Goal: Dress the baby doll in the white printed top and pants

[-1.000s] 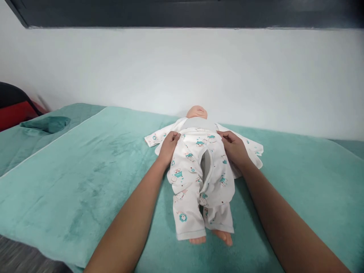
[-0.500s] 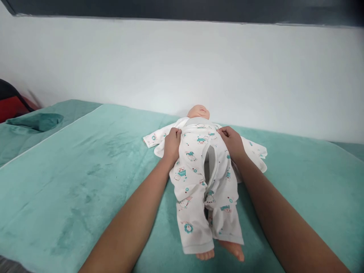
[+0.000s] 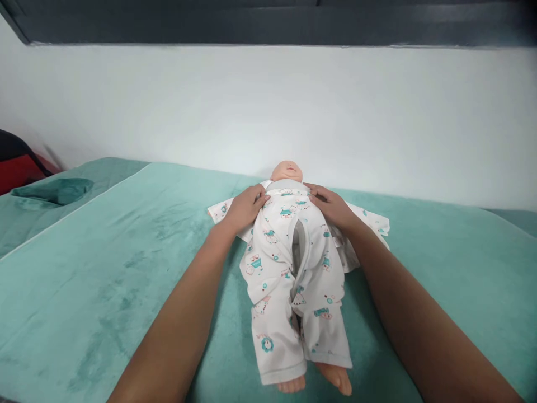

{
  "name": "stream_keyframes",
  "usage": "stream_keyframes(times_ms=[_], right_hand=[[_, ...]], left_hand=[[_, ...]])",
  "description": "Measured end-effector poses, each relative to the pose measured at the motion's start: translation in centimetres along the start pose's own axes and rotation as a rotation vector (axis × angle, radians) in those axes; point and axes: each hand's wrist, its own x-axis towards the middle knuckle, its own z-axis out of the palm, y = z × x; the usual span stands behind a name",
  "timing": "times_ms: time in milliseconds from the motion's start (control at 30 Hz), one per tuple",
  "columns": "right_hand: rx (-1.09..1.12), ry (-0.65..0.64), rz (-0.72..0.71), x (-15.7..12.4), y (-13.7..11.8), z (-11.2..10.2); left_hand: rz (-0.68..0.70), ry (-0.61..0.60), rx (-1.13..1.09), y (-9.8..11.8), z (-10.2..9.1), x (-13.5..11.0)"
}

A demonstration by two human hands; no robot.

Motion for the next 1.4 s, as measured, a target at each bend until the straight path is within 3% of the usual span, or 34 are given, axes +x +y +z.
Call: stream_keyframes(times_ms=[333, 567, 867, 1133, 1400], right_hand=[[-0.188, 0.243, 0.144, 1.6, 1.0, 0.6], [-0.32, 0.295, 0.228, 2.9, 1.1, 0.8], [-0.088, 0.271, 0.144, 1.8, 2.2, 1.5], [-0.15, 0.261, -0.007, 0.0, 2.9, 1.6], [-0.203, 0.291, -0.158, -3.1, 2.1, 1.6]], left_hand=[[-0.196, 0.183, 0.177, -0.4, 2.2, 3.3], [-0.279, 0.239, 0.113, -0.7, 3.1, 4.1], [-0.011, 0.171, 0.266, -1.9, 3.6, 2.6], [-0.007, 0.157, 0.275, -2.7, 4.1, 1.2], [0.095, 0.248, 0.278, -1.2, 3.6, -3.4]])
